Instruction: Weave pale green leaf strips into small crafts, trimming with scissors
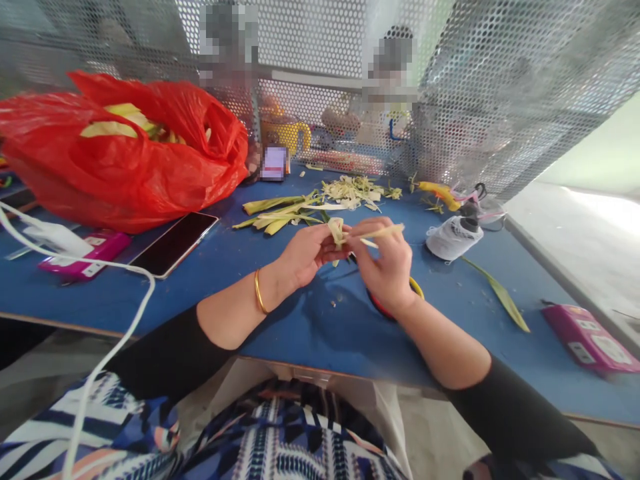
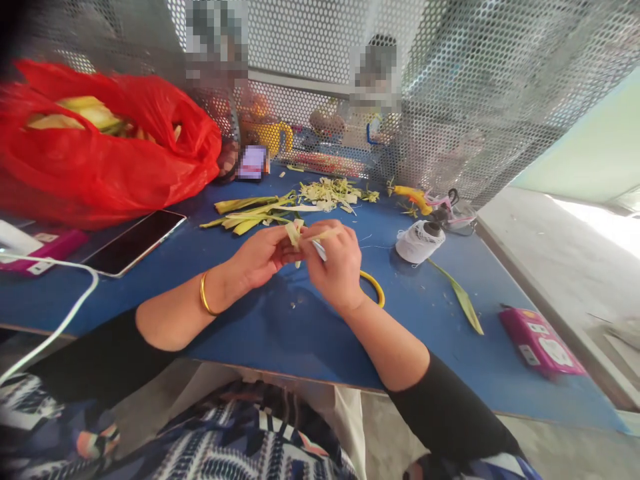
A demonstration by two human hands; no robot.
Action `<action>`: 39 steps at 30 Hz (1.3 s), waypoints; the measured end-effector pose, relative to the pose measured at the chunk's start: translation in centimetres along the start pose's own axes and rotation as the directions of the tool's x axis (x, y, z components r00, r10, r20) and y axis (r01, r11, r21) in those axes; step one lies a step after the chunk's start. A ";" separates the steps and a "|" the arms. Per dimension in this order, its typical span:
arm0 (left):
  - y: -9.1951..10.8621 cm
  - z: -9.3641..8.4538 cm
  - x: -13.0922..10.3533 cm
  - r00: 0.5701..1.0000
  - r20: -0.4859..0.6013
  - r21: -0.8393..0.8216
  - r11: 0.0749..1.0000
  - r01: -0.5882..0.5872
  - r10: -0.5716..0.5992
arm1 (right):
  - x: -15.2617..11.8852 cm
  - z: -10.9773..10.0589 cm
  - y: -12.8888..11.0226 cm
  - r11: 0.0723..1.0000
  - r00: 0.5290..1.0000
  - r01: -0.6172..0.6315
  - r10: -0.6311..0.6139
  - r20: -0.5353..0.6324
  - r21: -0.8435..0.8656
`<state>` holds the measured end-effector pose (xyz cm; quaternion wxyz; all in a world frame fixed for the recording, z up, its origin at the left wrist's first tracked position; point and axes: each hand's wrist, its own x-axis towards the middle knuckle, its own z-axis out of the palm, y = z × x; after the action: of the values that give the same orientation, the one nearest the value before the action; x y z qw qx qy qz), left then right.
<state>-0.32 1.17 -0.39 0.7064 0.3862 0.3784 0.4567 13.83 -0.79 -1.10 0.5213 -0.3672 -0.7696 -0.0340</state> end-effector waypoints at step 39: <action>0.6 -0.7 0.3 0.963 -0.253 0.080 0.994 -0.074 0.092 | 0.4 -0.1 1.2 0.882 0.823 -0.449 0.346 0.451 0.144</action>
<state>-1.05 1.74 -0.18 0.6179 0.3637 0.4659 0.5186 14.50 0.25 -1.11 0.3834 -0.4522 -0.7657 0.2494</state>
